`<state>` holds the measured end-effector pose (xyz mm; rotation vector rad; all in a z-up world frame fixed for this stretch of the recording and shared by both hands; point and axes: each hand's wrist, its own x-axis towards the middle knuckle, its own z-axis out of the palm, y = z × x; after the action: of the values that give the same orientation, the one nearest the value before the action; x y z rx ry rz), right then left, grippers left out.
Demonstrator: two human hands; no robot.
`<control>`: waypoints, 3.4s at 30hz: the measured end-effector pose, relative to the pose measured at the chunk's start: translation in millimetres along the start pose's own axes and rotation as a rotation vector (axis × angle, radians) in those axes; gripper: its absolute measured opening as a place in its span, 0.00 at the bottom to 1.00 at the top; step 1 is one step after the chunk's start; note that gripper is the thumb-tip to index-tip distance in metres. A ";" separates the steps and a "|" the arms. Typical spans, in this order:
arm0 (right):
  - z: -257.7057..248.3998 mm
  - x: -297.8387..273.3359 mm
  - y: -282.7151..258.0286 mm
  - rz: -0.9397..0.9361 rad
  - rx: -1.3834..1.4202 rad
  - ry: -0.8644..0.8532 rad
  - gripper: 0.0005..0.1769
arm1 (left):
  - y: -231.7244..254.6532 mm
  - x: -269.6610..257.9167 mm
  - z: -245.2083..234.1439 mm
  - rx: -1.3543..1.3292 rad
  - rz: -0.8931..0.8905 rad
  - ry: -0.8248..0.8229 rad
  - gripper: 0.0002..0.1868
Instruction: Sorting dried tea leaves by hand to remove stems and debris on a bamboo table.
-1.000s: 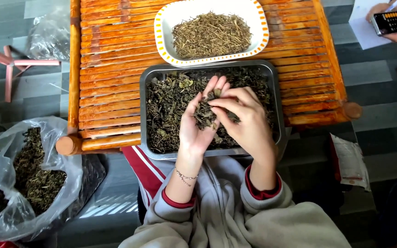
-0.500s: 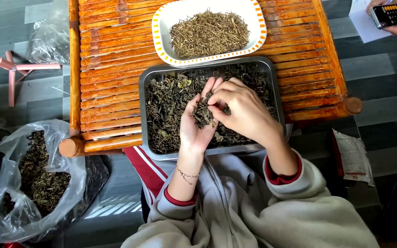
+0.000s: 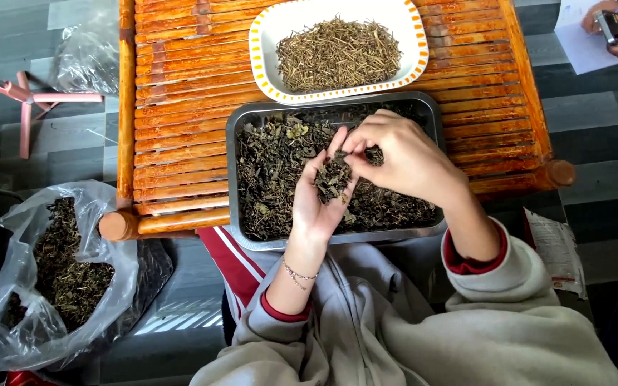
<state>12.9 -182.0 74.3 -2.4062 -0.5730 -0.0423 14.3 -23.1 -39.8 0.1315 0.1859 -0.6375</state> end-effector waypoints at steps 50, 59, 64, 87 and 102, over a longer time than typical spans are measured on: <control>4.5 97.9 108.3 -0.377 0.283 0.128 0.07 | 97.2 82.6 44.1 0.602 -0.186 0.217 0.19; 0.8 94.7 97.7 -0.294 0.423 0.166 0.05 | 105.9 90.1 22.1 0.600 -0.172 0.143 0.20; -0.3 95.8 105.6 -0.205 0.471 0.165 0.04 | 106.7 87.1 21.3 0.558 -0.157 0.153 0.19; 2.5 98.8 134.8 -0.003 0.625 0.263 0.05 | 100.9 88.2 14.1 0.568 -0.177 0.106 0.19; -8.6 95.8 99.4 -0.104 0.575 -0.133 0.04 | 90.4 80.5 20.9 0.711 -0.260 0.074 0.20</control>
<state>141.5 -218.3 38.5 -1.8285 -0.6656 0.2124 134.9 -1.3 -30.6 0.8264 0.0392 -0.9388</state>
